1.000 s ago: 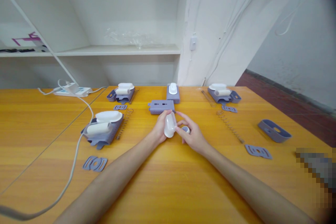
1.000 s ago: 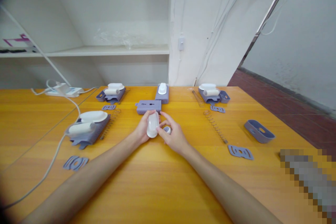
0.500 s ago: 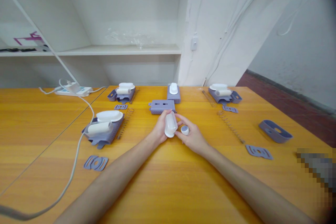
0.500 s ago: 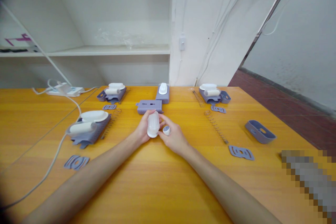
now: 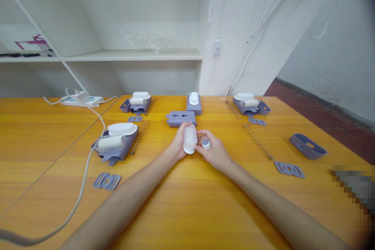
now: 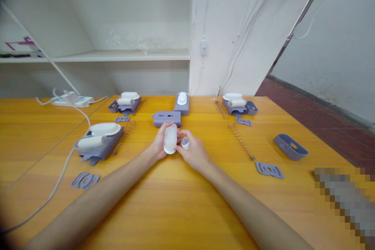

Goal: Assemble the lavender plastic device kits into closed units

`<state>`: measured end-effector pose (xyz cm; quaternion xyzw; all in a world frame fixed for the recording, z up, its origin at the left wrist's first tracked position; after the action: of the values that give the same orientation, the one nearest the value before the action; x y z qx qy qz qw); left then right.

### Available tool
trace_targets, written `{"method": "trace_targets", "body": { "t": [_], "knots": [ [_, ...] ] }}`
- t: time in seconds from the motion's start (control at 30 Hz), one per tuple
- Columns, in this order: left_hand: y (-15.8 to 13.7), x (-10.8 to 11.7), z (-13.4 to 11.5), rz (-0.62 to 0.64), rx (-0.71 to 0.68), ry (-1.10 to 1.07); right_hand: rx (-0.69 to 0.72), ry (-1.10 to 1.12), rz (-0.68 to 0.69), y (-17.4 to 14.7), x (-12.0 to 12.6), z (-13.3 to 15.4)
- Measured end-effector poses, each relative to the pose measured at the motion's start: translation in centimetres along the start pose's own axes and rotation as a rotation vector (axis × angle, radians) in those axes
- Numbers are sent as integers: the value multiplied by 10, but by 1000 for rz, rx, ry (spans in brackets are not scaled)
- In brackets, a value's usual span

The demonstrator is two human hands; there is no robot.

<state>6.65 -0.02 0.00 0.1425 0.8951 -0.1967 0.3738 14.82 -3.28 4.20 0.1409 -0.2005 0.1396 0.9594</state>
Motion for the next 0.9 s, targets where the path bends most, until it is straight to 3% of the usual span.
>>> {"method": "trace_targets", "body": {
  "t": [0.2,0.37,0.47,0.67,0.9],
  "knots": [
    [3,-2,0,39,-19,-10,19,-107,-129,-3,7,2],
    [2,0,-4,4,-52,58,15,-502,-204,-6,17,-2],
    [1,-2,-4,9,-63,100,111,-618,-159,-5,17,1],
    [1,-2,-4,0,-82,138,287,-643,22,-5,6,10],
    [0,-2,-14,-19,-180,171,353,-567,94,-12,2,23]
  ]
}}
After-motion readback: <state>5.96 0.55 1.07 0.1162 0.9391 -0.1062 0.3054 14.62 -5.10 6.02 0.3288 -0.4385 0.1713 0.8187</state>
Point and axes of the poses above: each hand's wrist, its own y-axis towards the middle knuckle, its own x-axis out of the back of the hand, z = x × y, the point moved 9 cm from there along y, towards the middle knuckle, and after that the axes turned 5 degrees about z, right-handed, at the moved point
